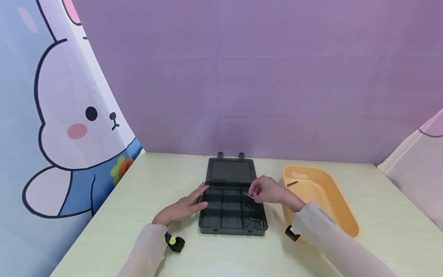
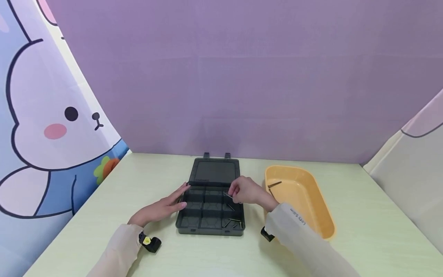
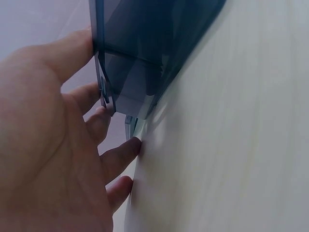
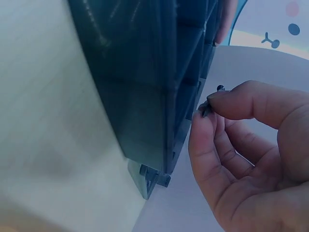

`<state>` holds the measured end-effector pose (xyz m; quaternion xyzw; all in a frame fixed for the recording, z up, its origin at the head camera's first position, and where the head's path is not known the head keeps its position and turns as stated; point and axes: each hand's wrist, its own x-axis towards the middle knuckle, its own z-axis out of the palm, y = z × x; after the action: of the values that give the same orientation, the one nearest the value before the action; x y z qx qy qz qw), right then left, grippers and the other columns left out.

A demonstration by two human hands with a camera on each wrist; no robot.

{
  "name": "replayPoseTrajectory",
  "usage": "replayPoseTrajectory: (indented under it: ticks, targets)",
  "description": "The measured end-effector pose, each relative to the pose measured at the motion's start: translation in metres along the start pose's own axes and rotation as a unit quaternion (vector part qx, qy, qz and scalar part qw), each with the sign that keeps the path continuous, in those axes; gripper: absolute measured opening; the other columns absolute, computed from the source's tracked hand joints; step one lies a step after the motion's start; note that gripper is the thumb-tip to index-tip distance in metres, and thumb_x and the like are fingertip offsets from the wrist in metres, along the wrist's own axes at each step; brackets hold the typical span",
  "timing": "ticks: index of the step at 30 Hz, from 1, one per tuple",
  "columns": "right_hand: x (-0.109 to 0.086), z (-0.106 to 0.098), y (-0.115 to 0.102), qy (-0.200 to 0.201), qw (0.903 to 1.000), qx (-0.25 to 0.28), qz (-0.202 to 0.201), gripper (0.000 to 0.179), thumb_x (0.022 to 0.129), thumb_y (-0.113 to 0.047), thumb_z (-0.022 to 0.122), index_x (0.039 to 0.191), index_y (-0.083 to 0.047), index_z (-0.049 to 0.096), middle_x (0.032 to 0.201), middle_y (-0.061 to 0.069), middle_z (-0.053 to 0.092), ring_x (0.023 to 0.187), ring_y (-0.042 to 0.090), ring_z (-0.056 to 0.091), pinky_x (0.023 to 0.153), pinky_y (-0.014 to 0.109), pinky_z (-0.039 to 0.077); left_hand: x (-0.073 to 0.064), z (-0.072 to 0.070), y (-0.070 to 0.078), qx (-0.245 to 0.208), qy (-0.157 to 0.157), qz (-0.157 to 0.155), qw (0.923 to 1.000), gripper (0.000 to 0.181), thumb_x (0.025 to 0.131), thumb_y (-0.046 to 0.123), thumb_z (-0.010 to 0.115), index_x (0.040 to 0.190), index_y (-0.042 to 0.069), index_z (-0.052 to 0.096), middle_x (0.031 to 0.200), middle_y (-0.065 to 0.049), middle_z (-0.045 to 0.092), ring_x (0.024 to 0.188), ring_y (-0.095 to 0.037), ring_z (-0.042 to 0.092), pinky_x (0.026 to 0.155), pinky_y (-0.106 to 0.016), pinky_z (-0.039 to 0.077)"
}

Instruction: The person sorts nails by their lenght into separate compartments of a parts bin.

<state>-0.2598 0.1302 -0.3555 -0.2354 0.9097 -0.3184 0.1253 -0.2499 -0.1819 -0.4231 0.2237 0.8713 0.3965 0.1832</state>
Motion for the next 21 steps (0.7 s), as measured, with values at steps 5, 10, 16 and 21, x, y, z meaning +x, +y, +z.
replayPoseTrajectory:
  ticks: [5, 10, 16, 21]
  targets:
    - [0.003, -0.002, 0.006, -0.001, 1.0, 0.0, -0.007, 0.012, 0.077, 0.008, 0.066, 0.088, 0.003, 0.068, 0.07, 0.002, 0.06, 0.062, 0.01, 0.05, 0.056, 0.023, 0.044, 0.004, 0.001, 0.0, -0.001, 0.008, -0.002, 1.0, 0.068, 0.098, 0.048, 0.044, 0.155, 0.028, 0.012, 0.162, 0.004, -0.002, 0.147, -0.034, 0.013, 0.111, -0.062, 0.018]
    - [0.007, -0.005, 0.011, -0.008, 0.9999, 0.004, -0.011, 0.012, 0.077, 0.008, 0.065, 0.087, 0.002, 0.068, 0.07, 0.002, 0.061, 0.062, 0.01, 0.05, 0.056, 0.023, 0.045, 0.008, 0.002, 0.001, -0.006, 0.011, -0.008, 0.9999, 0.067, 0.099, 0.046, 0.045, 0.154, 0.028, 0.013, 0.162, 0.005, -0.002, 0.147, -0.032, 0.012, 0.112, -0.062, 0.018]
    - [0.011, -0.011, 0.016, -0.017, 0.9998, 0.006, -0.011, 0.013, 0.077, 0.008, 0.064, 0.089, 0.004, 0.068, 0.073, 0.003, 0.062, 0.064, 0.011, 0.051, 0.058, 0.024, 0.045, 0.014, 0.003, 0.002, -0.008, 0.016, -0.013, 0.9998, 0.069, 0.098, 0.047, 0.046, 0.155, 0.027, 0.013, 0.162, 0.004, -0.001, 0.147, -0.033, 0.012, 0.112, -0.062, 0.018]
    - [0.014, -0.016, 0.02, -0.02, 0.9997, 0.002, -0.014, 0.013, 0.078, 0.008, 0.064, 0.09, 0.004, 0.068, 0.073, 0.003, 0.062, 0.064, 0.011, 0.051, 0.058, 0.024, 0.045, 0.02, 0.003, 0.003, -0.007, 0.022, -0.013, 0.9997, 0.066, 0.1, 0.043, 0.045, 0.155, 0.027, 0.012, 0.162, 0.004, -0.002, 0.147, -0.033, 0.012, 0.112, -0.063, 0.018]
